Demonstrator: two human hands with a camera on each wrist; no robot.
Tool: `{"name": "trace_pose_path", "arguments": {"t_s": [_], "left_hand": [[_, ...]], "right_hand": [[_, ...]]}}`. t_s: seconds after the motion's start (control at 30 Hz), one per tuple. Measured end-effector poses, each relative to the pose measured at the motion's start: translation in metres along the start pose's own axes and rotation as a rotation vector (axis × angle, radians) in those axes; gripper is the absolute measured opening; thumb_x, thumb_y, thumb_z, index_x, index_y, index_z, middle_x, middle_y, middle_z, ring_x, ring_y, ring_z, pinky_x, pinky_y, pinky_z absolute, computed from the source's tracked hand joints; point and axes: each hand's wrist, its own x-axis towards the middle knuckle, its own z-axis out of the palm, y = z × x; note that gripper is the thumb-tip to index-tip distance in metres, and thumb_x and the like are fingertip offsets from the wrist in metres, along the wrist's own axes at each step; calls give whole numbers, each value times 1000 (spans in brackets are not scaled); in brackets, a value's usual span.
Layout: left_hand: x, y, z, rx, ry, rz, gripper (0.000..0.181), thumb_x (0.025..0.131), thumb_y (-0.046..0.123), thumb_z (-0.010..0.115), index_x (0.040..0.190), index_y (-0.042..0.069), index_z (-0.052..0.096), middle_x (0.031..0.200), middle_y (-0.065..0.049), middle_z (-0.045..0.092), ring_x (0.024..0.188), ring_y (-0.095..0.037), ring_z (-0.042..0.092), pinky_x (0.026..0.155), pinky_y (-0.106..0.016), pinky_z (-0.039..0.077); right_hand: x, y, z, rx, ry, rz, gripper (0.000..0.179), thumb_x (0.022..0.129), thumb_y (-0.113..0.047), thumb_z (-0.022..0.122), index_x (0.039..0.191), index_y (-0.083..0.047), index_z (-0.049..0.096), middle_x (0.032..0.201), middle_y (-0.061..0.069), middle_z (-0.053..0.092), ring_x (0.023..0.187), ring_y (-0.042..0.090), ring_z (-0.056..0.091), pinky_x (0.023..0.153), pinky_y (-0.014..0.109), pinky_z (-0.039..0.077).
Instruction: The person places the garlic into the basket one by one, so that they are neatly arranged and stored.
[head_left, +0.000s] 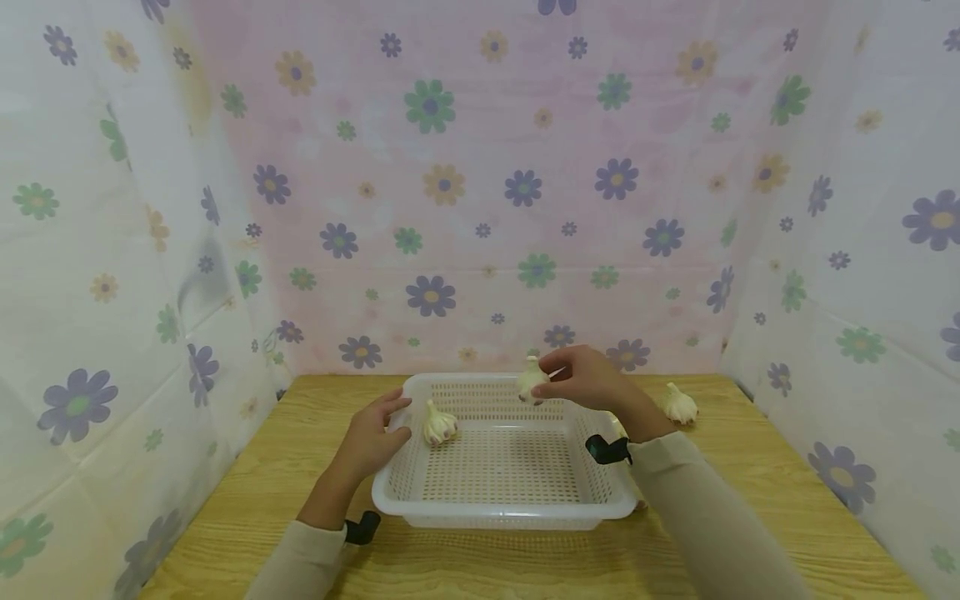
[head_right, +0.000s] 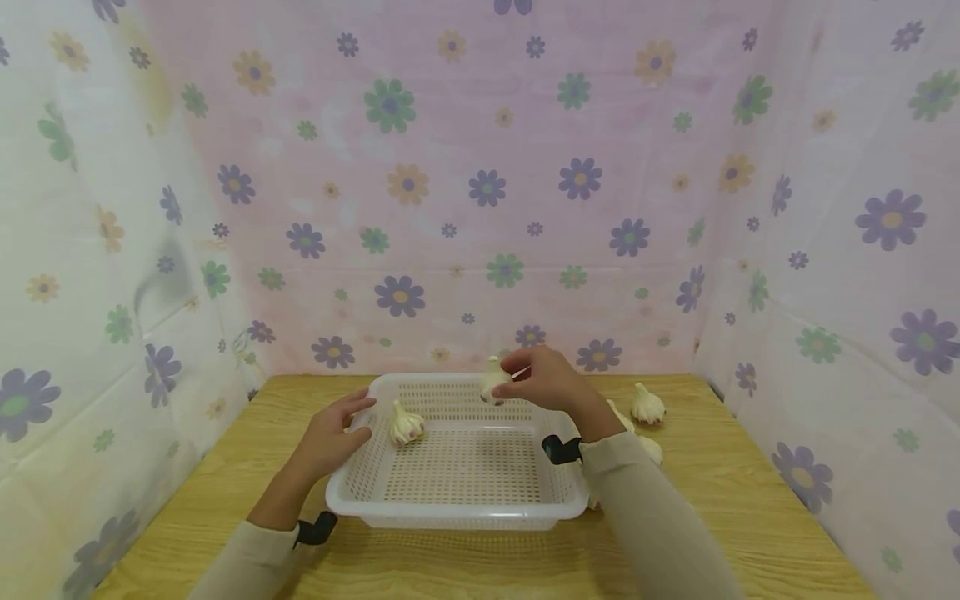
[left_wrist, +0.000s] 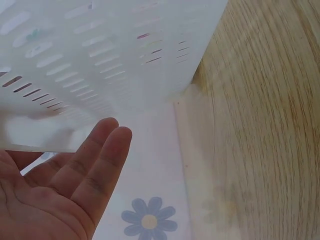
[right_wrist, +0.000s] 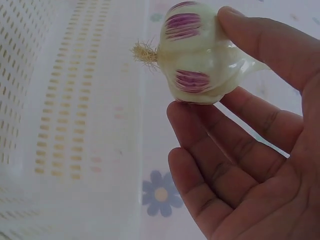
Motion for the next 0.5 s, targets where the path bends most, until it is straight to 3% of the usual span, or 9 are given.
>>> {"name": "trace_pose_path", "arguments": {"t_s": [0.5], "left_hand": [[-3, 7, 0, 40, 10, -14, 54, 89, 9, 65, 141, 0, 61, 163, -15, 42, 123, -44, 66, 83, -43, 64]], "right_hand": [[34, 6, 43, -8, -93, 117, 53, 85, -40, 84, 128, -12, 72, 122, 3, 73, 112, 23, 69, 96, 45, 58]]}}
